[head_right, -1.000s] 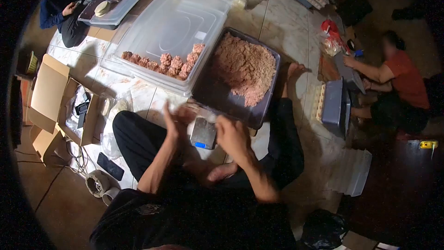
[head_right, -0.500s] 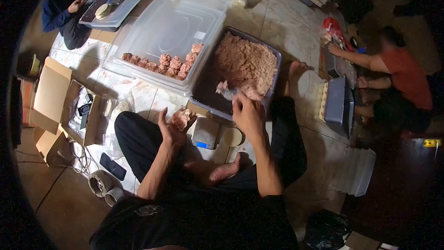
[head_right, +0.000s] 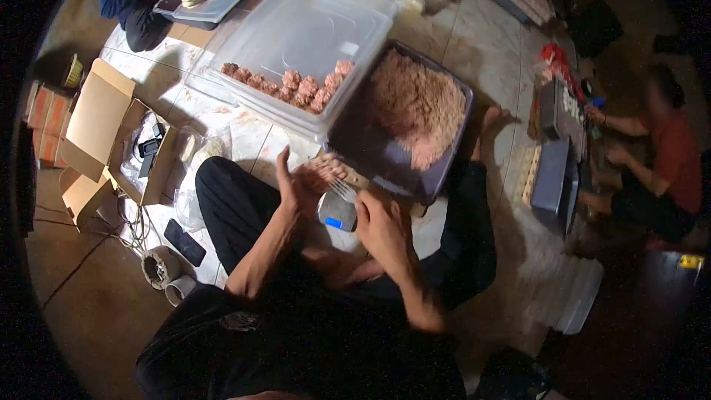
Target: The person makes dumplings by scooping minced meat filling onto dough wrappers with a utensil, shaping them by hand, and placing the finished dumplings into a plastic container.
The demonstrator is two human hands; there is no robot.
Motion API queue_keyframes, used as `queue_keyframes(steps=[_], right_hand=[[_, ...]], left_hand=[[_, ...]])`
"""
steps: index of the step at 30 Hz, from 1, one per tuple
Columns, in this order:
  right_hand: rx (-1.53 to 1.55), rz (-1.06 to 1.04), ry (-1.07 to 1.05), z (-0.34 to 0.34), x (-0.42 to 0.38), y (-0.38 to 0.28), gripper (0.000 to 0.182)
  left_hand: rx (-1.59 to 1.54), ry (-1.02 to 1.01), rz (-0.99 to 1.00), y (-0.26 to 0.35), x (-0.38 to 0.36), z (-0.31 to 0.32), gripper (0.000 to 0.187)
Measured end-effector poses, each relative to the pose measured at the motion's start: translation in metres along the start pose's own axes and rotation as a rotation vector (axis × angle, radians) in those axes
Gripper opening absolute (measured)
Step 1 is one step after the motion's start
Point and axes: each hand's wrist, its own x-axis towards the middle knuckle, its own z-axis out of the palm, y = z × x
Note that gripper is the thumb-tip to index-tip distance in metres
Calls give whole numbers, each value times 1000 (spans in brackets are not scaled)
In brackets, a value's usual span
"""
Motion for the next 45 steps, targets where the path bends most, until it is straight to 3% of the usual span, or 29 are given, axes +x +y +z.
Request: queue_keyframes(steps=[1,4,5,6,8,9,10,11,12,13,15,17,18,20,21,22,24,25,26,28,29,32,33,34,36,37,40,44,45], right_hand=[[174,48,83,-8,5,-10,6],[223,60,-16,26,4,10,8],[152,137,-160,-5,8,-3,13],[62,31,-26,-17,5,0,25],[210,371,83,-40,19,-27,40],[654,253,276,-12,23,-13,42],[363,279,101,-8,25,2,32],[397,221,46,12,31,21,27],[434,158,-4,27,36,33,23],[619,173,8,12,37,22,24],[705,115,90,-17,35,7,22],[786,196,77,-28,29,-5,21],[736,166,77,-24,29,-2,21],[632,104,76,-21,34,-8,25],[461,203,162,-29,23,-14,26],[395,143,520,-8,18,-4,25],[293,149,654,14,1,10,24],[437,134,483,42,-14,41,23],[926,362,331,60,-25,41,20],[912,241,201,49,-25,29,23],[723,189,187,41,-25,28,22],[293,107,196,18,-16,28,20],[363,139,294,4,-16,20,16],[460,187,208,-12,-13,20,15],[349,-31,219,-10,-20,12,14],[303,-105,314,-6,-18,-4,15],[241,37,340,-26,-22,-3,16],[154,-63,369,-33,-25,-18,20],[108,-135,403,-35,-22,-13,15]], left_hand=[[7,116,49,7,-7,11,85],[168,-66,-98,0,-4,5,87],[242,-12,-93,9,-3,1,91],[294,148,-25,11,6,-10,93],[594,135,106,16,8,-16,92],[657,11,60,13,8,-19,90],[713,-113,11,9,7,-20,88],[914,-15,-33,2,-8,11,88],[964,-136,139,-19,13,-19,89],[914,-199,194,-16,4,-7,89],[771,-299,6,22,-33,41,92],[969,-350,214,18,-7,-5,52],[1260,-392,451,6,4,-10,41],[1122,-389,438,-7,-5,-3,39],[1092,-401,476,-9,-4,-4,37],[1249,-424,542,-2,1,-4,36],[1299,-320,556,2,-5,6,33],[1323,-275,568,5,-6,16,31],[1364,-301,561,6,-10,26,30],[1443,-339,539,5,-19,39,28],[1481,-402,474,3,-15,37,28],[1565,-288,333,8,-32,60,27],[1373,-367,403,9,-26,51,30],[1337,-370,428,10,-24,46,31],[1254,-380,486,4,-20,38,33],[1421,-400,637,-3,-30,48,44],[1129,-264,532,-4,-27,52,53],[1241,-421,575,6,-39,62,62],[1054,-391,472,4,-36,52,61]])
